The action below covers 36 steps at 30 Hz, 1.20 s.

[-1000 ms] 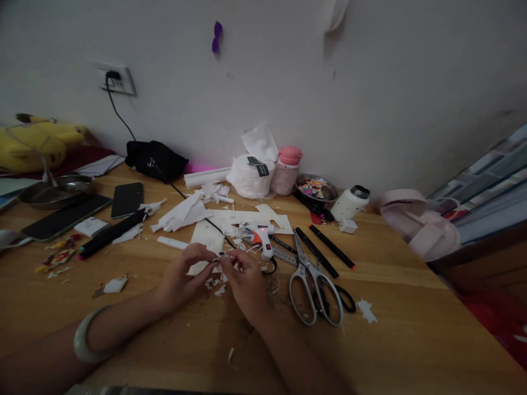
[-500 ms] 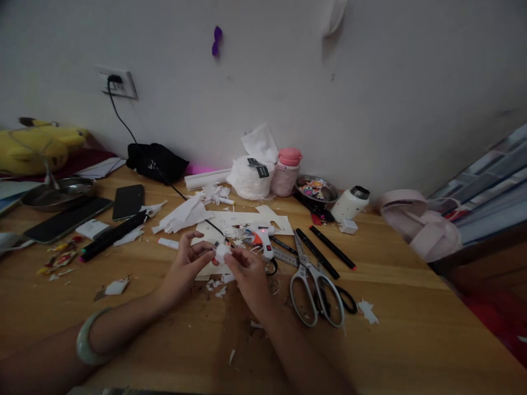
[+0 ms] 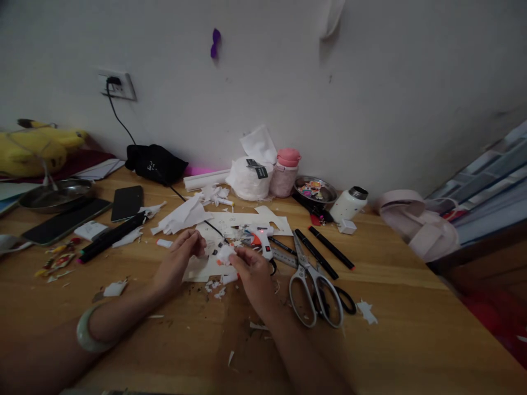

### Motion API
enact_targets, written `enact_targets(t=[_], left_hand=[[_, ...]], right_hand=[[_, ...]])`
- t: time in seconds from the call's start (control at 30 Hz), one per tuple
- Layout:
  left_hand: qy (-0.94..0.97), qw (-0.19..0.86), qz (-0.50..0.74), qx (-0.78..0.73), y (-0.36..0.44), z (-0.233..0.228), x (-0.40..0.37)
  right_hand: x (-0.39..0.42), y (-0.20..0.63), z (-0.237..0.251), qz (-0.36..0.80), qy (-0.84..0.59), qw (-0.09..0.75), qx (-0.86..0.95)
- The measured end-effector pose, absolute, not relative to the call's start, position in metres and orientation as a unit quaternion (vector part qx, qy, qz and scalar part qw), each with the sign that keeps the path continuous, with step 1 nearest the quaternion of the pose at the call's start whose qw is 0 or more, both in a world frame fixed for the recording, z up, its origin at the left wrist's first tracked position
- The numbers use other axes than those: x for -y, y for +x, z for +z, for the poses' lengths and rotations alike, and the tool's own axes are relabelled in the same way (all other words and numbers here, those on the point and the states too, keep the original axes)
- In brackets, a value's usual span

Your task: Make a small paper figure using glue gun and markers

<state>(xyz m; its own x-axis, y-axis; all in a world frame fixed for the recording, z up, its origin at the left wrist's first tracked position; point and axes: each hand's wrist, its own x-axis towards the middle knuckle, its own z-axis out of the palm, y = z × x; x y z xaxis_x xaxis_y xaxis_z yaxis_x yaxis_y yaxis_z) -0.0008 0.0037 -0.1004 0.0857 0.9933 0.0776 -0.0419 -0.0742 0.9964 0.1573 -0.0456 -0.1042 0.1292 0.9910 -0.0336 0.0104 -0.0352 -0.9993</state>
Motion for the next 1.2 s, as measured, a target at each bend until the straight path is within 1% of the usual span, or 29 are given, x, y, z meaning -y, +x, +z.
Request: enact_targets(t=[0.1, 0.23, 0.33, 0.53, 0.67, 0.97, 1.2], left_hand=[[0.552, 0.507, 0.486, -0.449, -0.002, -0.096, -0.002], [0.624, 0.523, 0.397, -0.423, 0.001, -0.091, 0.007], [0.646, 0.529, 0.364, -0.412, 0.004, -0.091, 0.01], [0.635, 0.537, 0.368, -0.415, 0.005, -0.093, 0.009], [0.639, 0.545, 0.348, -0.418, 0.005, -0.094, 0.009], [0.652, 0.526, 0.335, -0.432, 0.004, -0.09, 0.01], [0.58, 0.597, 0.364, -0.417, 0.003, -0.089, 0.012]], right_hand=[[0.046, 0.158, -0.102, 0.473, -0.536, 0.509, 0.48], [0.046, 0.156, -0.099, 0.479, -0.546, 0.482, 0.491], [0.046, 0.154, -0.098, 0.47, -0.559, 0.473, 0.493], [0.045, 0.154, -0.1, 0.446, -0.568, 0.47, 0.507], [0.046, 0.154, -0.102, 0.441, -0.567, 0.465, 0.518], [0.043, 0.155, -0.103, 0.448, -0.567, 0.464, 0.513], [0.044, 0.153, -0.106, 0.469, -0.557, 0.478, 0.492]])
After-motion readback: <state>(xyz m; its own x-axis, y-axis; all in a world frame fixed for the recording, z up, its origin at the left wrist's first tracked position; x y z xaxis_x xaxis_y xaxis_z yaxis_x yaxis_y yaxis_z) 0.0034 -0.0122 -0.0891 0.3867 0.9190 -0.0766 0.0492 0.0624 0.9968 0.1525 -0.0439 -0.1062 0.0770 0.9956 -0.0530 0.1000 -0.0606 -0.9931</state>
